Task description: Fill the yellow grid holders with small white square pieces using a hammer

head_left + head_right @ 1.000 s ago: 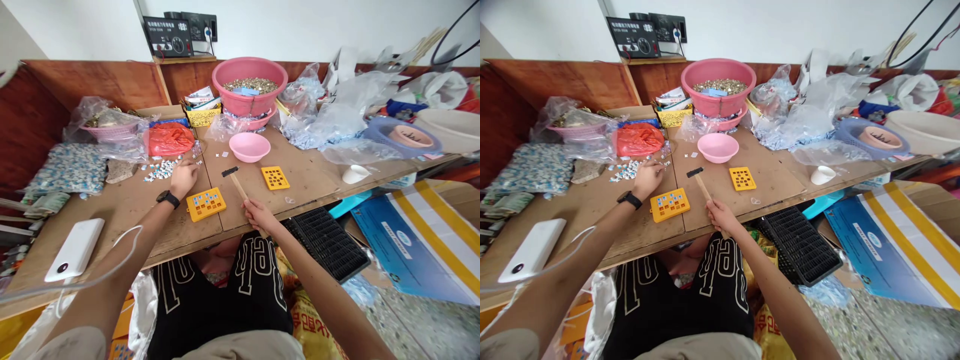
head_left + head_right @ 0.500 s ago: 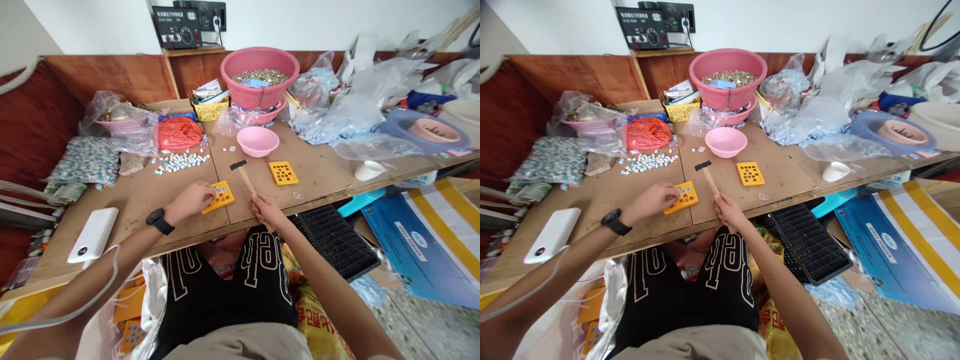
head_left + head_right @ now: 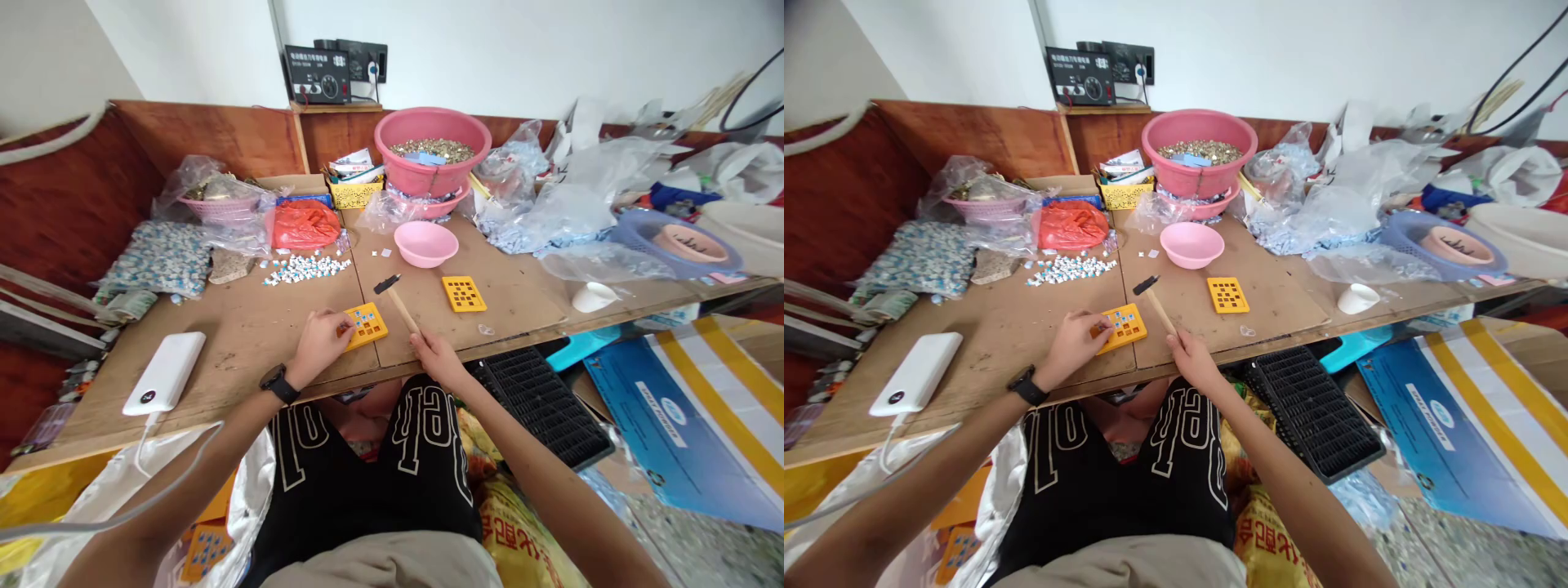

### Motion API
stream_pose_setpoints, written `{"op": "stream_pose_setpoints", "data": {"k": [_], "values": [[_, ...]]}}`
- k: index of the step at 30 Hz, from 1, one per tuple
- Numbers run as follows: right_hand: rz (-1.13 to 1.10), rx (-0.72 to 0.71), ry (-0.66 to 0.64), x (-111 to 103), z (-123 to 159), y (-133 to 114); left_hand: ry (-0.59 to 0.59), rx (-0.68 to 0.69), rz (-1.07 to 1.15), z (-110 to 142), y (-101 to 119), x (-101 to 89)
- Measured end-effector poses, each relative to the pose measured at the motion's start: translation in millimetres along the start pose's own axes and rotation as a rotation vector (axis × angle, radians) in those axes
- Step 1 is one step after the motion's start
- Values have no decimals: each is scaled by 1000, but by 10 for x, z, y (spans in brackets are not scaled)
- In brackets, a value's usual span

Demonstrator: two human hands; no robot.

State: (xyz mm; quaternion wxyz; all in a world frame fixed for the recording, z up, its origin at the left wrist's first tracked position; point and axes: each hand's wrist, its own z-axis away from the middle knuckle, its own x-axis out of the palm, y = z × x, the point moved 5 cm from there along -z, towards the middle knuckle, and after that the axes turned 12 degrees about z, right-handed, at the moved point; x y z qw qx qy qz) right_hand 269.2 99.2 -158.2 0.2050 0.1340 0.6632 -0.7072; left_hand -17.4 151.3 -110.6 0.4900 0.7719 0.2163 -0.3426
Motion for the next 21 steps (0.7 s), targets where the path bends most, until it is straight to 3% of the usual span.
{"op": "stream_pose_setpoints", "data": {"k": [3,7,11,16,21], "values": [[337,-230,18,-89,160,-185,19,40,-24,69,46,44],[514,-282,32,-187,389,-380,111,43,-43,233,-1,1],[526,-256,163,-137,579,-450,91,-26,-36,362,-187,-48],[681,-228,-19,56,578,-311,63,-39,-44,398,-254,-46],[443,-284,91,-183,320,-284,54,-10,-40,239,-300,-28]]}}
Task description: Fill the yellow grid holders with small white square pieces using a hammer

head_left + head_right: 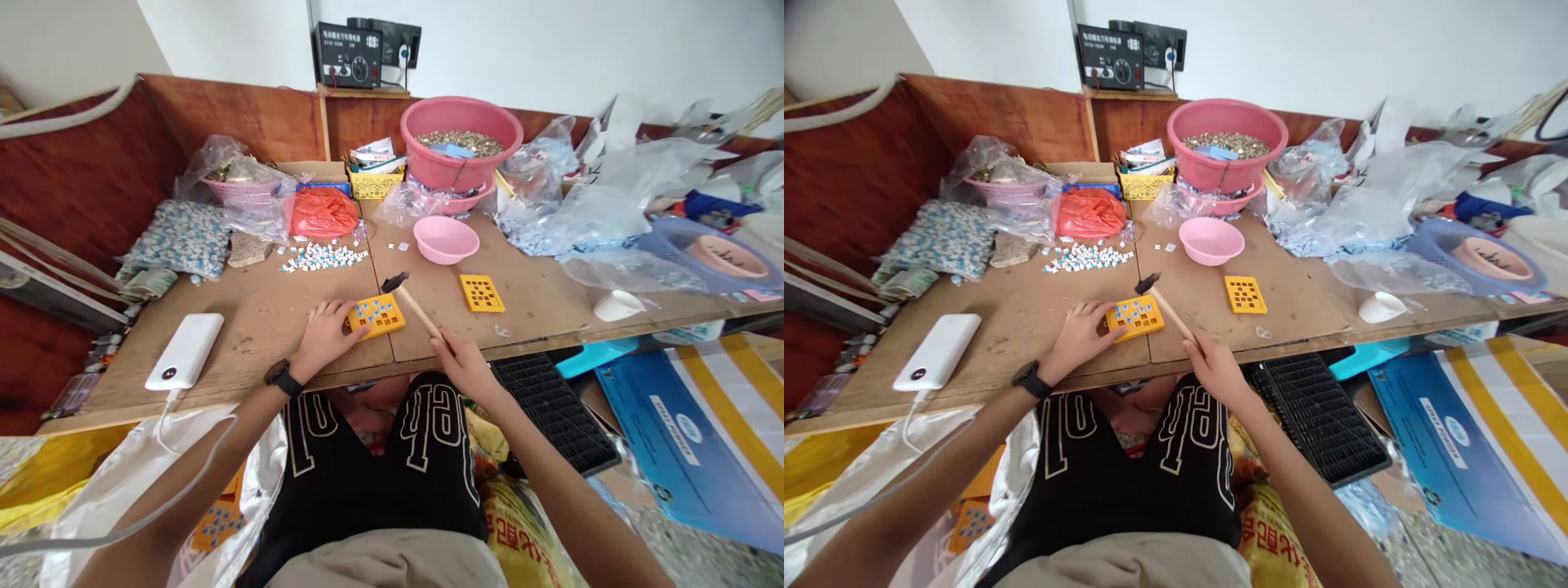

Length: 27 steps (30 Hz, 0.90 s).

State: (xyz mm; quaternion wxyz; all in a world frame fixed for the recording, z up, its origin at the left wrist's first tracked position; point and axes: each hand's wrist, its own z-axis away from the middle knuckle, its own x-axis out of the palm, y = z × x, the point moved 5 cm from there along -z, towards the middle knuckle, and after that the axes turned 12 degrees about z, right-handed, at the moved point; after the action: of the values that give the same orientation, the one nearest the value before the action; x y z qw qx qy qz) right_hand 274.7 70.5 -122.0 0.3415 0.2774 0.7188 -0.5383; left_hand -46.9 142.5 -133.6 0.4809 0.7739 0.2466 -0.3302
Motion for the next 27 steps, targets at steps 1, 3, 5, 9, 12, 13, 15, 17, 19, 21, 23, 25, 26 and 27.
{"op": "stream_pose_setpoints", "data": {"k": [1,3,5,9,12,13,15,17,19,21,23,25,26,27], "values": [[-80,35,20,6,-66,59,12,6,12,-80,-41,-7],[-263,158,8,98,-190,194,75,6,49,-301,-163,-54],[-433,298,-44,238,-283,312,168,-24,70,-585,-325,-133],[-623,408,-124,376,-374,409,233,-82,-37,-1194,-611,-233],[-689,423,-140,353,-381,426,209,-63,-131,-1536,-729,-212],[-701,424,-144,342,-382,427,191,-52,-158,-1619,-756,-190],[-720,422,-154,325,-384,424,141,-32,-201,-1743,-802,-133],[-741,415,-158,316,-391,420,96,-16,-222,-1821,-841,-81],[-757,407,-152,307,-396,418,67,-2,-235,-1865,-871,-41],[-766,404,-152,304,-394,419,56,10,-246,-1887,-888,-15],[-773,410,-157,304,-387,423,61,4,-245,-1898,-903,-7],[-780,416,-164,304,-380,425,72,-25,-231,-1904,-916,-22],[-782,416,-165,302,-378,424,81,-44,-220,-1904,-917,-40],[-782,415,-165,301,-377,423,93,-59,-205,-1900,-908,-63]]}}
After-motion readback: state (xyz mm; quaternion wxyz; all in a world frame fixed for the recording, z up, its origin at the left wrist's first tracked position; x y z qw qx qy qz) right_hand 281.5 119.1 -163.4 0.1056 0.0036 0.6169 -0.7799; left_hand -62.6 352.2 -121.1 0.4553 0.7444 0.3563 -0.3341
